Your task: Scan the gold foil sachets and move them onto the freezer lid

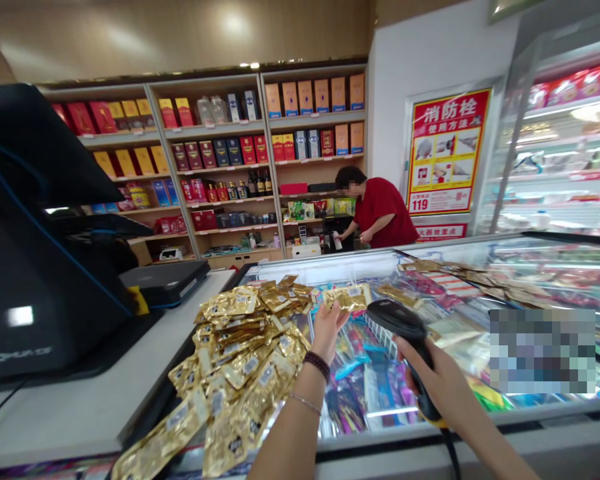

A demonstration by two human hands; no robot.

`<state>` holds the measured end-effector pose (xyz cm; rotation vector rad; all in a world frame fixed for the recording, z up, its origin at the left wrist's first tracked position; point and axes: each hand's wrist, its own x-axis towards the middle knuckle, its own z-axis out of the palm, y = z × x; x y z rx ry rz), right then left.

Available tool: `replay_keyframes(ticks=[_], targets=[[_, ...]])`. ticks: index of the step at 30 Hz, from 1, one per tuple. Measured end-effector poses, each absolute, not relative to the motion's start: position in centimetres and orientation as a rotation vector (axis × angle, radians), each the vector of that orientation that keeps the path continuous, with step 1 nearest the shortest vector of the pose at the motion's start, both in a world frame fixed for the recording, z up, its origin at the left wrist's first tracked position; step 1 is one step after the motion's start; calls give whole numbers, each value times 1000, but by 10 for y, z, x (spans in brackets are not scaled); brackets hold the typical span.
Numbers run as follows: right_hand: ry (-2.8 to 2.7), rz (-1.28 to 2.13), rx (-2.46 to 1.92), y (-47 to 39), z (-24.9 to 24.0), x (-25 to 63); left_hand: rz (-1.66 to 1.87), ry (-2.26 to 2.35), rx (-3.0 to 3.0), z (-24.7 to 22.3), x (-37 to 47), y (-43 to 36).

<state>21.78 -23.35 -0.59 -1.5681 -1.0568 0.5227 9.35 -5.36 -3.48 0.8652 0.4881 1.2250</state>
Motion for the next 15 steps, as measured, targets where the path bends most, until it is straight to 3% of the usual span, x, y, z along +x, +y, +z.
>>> replay_keyframes(ticks=[15], targets=[[-1060,483,-1512,-237,0,208,1219,491,854,-33,94,-55]])
